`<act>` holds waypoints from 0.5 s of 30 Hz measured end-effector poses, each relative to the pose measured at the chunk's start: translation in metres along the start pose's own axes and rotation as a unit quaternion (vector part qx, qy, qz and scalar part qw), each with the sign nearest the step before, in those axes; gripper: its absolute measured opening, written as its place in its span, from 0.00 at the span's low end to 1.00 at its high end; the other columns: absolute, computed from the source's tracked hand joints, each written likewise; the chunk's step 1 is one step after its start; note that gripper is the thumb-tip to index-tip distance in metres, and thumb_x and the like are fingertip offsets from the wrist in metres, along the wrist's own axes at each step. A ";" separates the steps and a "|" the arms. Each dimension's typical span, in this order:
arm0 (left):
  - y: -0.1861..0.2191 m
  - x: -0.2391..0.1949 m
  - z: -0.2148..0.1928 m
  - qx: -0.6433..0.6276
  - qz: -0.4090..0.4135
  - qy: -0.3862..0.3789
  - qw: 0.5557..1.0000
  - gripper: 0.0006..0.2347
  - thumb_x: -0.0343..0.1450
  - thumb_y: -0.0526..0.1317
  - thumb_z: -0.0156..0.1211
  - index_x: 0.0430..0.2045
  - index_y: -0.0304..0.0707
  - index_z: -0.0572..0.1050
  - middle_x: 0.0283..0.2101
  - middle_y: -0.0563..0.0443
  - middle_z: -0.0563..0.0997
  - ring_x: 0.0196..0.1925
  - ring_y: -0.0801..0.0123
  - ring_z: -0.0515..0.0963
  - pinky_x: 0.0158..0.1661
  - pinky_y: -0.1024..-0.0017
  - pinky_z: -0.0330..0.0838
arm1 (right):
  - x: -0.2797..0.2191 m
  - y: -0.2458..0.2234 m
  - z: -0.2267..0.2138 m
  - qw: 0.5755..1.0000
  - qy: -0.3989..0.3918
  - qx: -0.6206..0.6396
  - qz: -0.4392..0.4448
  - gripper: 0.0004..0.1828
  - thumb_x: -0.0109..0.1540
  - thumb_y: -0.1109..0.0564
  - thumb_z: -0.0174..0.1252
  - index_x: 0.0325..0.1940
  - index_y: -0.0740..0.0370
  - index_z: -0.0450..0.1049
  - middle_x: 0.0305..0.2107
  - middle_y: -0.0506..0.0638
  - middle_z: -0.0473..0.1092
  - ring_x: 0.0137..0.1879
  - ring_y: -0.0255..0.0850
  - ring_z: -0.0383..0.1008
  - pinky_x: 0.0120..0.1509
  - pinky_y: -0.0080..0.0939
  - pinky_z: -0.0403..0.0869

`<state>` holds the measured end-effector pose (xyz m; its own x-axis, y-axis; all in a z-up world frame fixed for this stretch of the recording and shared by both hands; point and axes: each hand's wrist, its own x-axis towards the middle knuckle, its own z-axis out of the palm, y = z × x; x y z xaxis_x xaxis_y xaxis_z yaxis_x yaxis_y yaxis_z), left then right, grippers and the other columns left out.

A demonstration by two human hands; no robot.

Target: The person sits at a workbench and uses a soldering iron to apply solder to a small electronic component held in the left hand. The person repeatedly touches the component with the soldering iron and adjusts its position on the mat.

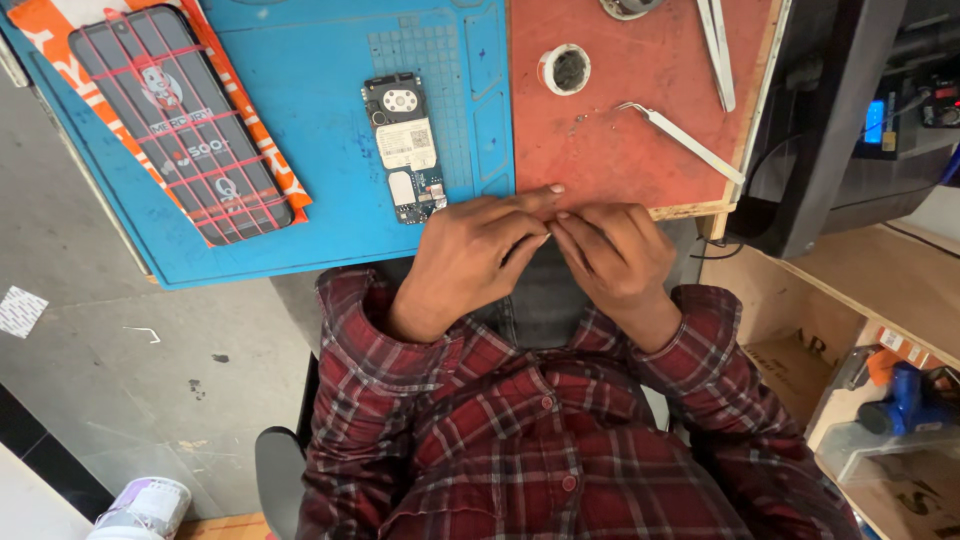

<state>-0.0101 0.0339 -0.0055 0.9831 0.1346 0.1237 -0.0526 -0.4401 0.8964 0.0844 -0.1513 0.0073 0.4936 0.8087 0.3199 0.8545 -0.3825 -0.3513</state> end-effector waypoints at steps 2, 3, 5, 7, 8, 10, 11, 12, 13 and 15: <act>0.000 0.000 0.001 0.006 0.001 0.001 1.000 0.03 0.71 0.33 0.67 0.33 0.33 0.80 0.55 0.55 0.83 0.41 0.63 0.85 0.40 0.68 0.78 | 0.000 0.001 -0.001 1.000 0.003 0.000 -0.008 0.12 0.59 0.66 0.76 0.44 0.64 0.80 0.37 0.49 0.72 0.39 0.43 0.73 0.38 0.40 0.73; 0.000 0.000 0.001 0.009 0.001 0.001 1.000 0.03 0.71 0.34 0.67 0.31 0.33 0.80 0.55 0.55 0.83 0.40 0.63 0.84 0.39 0.68 0.78 | -0.001 0.001 -0.001 1.000 0.005 0.002 -0.008 0.12 0.59 0.66 0.76 0.43 0.64 0.80 0.37 0.49 0.72 0.39 0.43 0.74 0.38 0.40 0.73; 0.001 0.000 0.000 0.014 0.005 0.005 1.000 0.03 0.71 0.34 0.67 0.33 0.33 0.81 0.54 0.55 0.83 0.40 0.63 0.84 0.39 0.68 0.78 | -0.002 0.002 -0.001 1.000 0.008 0.005 -0.010 0.12 0.59 0.66 0.76 0.43 0.65 0.80 0.38 0.50 0.72 0.39 0.43 0.74 0.38 0.40 0.73; 0.003 0.000 0.000 0.019 0.008 0.008 1.000 0.03 0.71 0.34 0.67 0.33 0.34 0.82 0.54 0.55 0.83 0.40 0.63 0.84 0.39 0.68 0.78 | -0.002 0.003 -0.001 1.000 0.011 0.000 -0.001 0.12 0.57 0.66 0.75 0.42 0.64 0.81 0.37 0.49 0.72 0.38 0.43 0.73 0.37 0.40 0.72; 0.003 0.001 0.000 0.021 0.010 0.008 1.000 0.03 0.71 0.34 0.67 0.33 0.34 0.82 0.54 0.54 0.83 0.40 0.63 0.84 0.39 0.68 0.77 | -0.002 0.004 -0.002 1.000 0.012 -0.003 0.004 0.13 0.56 0.66 0.75 0.42 0.64 0.81 0.36 0.49 0.72 0.38 0.43 0.73 0.36 0.40 0.71; 0.004 0.001 -0.001 0.023 0.009 0.008 1.000 0.03 0.71 0.34 0.67 0.34 0.34 0.82 0.54 0.54 0.83 0.40 0.63 0.84 0.39 0.68 0.77 | -0.003 0.004 -0.002 1.000 0.011 -0.001 0.010 0.12 0.56 0.67 0.75 0.42 0.64 0.81 0.36 0.49 0.72 0.38 0.43 0.73 0.37 0.40 0.72; 0.004 0.001 0.000 0.024 0.007 0.007 1.000 0.03 0.71 0.34 0.67 0.35 0.34 0.82 0.54 0.55 0.83 0.39 0.63 0.84 0.38 0.68 0.77 | -0.004 0.004 -0.002 1.000 0.010 0.000 0.013 0.12 0.57 0.67 0.75 0.42 0.64 0.81 0.36 0.49 0.72 0.39 0.43 0.74 0.37 0.40 0.72; 0.004 0.001 0.000 0.025 0.005 0.007 1.000 0.04 0.71 0.34 0.67 0.36 0.34 0.82 0.54 0.55 0.83 0.39 0.63 0.84 0.38 0.68 0.77 | -0.004 0.005 -0.002 1.000 0.011 0.003 0.014 0.12 0.57 0.67 0.75 0.42 0.64 0.81 0.37 0.49 0.72 0.39 0.43 0.74 0.37 0.40 0.72; 0.004 0.001 0.000 0.027 0.010 0.008 1.000 0.04 0.71 0.34 0.67 0.36 0.35 0.82 0.54 0.55 0.83 0.40 0.63 0.84 0.38 0.68 0.77 | -0.004 0.005 -0.002 1.000 0.012 0.007 0.014 0.12 0.57 0.67 0.75 0.42 0.64 0.81 0.37 0.50 0.72 0.39 0.43 0.74 0.38 0.40 0.73; 0.004 0.001 0.000 0.031 0.020 0.009 0.999 0.03 0.71 0.34 0.66 0.35 0.36 0.82 0.55 0.55 0.82 0.41 0.63 0.84 0.39 0.68 0.78 | -0.005 0.005 -0.003 1.000 0.013 0.011 0.019 0.12 0.57 0.67 0.75 0.42 0.65 0.80 0.37 0.50 0.72 0.39 0.43 0.74 0.38 0.40 0.73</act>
<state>-0.0094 0.0328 -0.0019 0.9770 0.1324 0.1671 -0.0798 -0.4999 0.8624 0.0871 -0.1585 0.0061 0.5302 0.7813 0.3293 0.8314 -0.4028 -0.3827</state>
